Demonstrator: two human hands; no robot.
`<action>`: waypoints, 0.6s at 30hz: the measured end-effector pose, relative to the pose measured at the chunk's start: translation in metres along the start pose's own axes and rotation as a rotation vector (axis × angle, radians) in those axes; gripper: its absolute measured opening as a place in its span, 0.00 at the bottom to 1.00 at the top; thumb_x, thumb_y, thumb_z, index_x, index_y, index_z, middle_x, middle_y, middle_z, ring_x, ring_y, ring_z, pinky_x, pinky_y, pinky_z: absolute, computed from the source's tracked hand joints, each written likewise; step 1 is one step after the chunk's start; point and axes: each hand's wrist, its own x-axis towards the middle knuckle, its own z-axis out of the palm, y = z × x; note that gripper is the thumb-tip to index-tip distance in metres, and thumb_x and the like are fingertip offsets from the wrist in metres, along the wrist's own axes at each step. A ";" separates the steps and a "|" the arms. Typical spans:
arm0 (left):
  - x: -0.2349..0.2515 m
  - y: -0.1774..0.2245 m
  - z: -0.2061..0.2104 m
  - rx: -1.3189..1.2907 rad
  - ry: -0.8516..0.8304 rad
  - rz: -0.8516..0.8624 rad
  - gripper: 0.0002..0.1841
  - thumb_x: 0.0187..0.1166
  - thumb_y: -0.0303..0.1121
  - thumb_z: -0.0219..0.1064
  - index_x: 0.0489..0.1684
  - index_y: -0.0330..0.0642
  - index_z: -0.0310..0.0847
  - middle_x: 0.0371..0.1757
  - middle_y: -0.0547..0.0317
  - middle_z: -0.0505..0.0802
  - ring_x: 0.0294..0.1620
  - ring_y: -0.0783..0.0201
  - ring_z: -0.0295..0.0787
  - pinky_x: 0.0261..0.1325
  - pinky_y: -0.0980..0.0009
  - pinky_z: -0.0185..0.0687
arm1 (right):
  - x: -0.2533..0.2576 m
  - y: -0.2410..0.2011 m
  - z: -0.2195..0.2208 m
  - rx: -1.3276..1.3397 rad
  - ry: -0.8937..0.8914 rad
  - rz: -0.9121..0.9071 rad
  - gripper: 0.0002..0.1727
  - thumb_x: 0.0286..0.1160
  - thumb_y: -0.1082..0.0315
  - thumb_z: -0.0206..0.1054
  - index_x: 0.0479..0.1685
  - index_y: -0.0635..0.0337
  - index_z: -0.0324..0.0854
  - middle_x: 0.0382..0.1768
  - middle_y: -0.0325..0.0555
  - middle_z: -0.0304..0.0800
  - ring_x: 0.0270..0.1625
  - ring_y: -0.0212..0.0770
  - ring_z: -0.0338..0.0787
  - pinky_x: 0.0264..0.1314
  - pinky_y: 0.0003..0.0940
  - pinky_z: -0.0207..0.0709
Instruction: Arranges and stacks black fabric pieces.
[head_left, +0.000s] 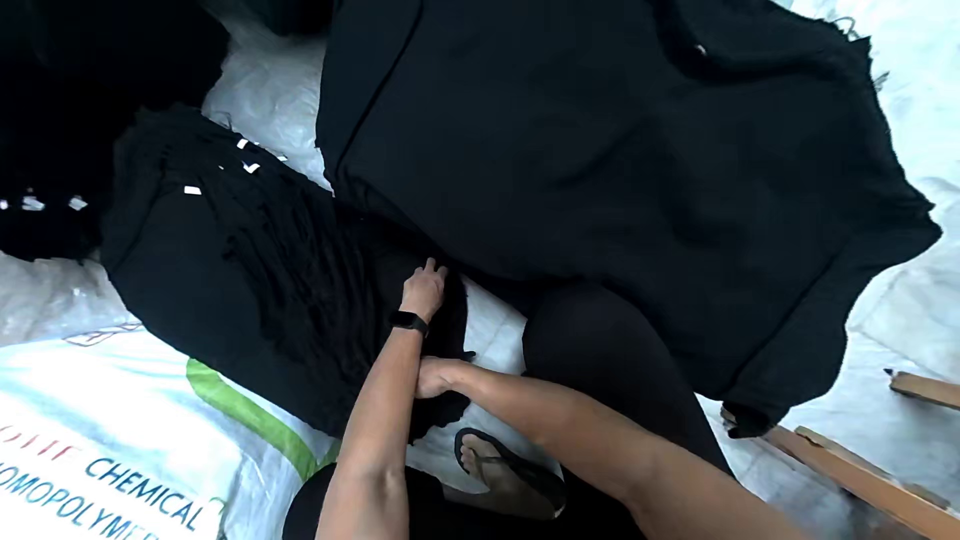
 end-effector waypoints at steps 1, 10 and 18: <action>0.008 -0.002 0.004 0.052 -0.024 -0.001 0.19 0.80 0.28 0.69 0.69 0.40 0.84 0.82 0.40 0.77 0.72 0.34 0.81 0.67 0.38 0.80 | 0.002 0.005 0.000 0.143 0.065 0.009 0.20 0.85 0.69 0.63 0.70 0.73 0.78 0.68 0.67 0.83 0.73 0.59 0.82 0.76 0.59 0.70; -0.065 -0.037 -0.033 -0.143 -0.144 0.045 0.12 0.78 0.24 0.68 0.56 0.32 0.88 0.60 0.36 0.89 0.67 0.39 0.86 0.70 0.41 0.78 | 0.015 0.040 -0.065 0.791 0.916 0.651 0.23 0.88 0.67 0.56 0.80 0.61 0.74 0.77 0.62 0.78 0.80 0.59 0.77 0.79 0.57 0.70; -0.113 -0.075 0.006 -0.443 0.167 0.173 0.09 0.71 0.22 0.66 0.41 0.31 0.92 0.49 0.41 0.92 0.54 0.45 0.90 0.61 0.45 0.81 | 0.026 0.047 -0.071 0.832 1.038 0.637 0.20 0.90 0.61 0.59 0.75 0.57 0.82 0.74 0.58 0.82 0.80 0.57 0.77 0.81 0.54 0.67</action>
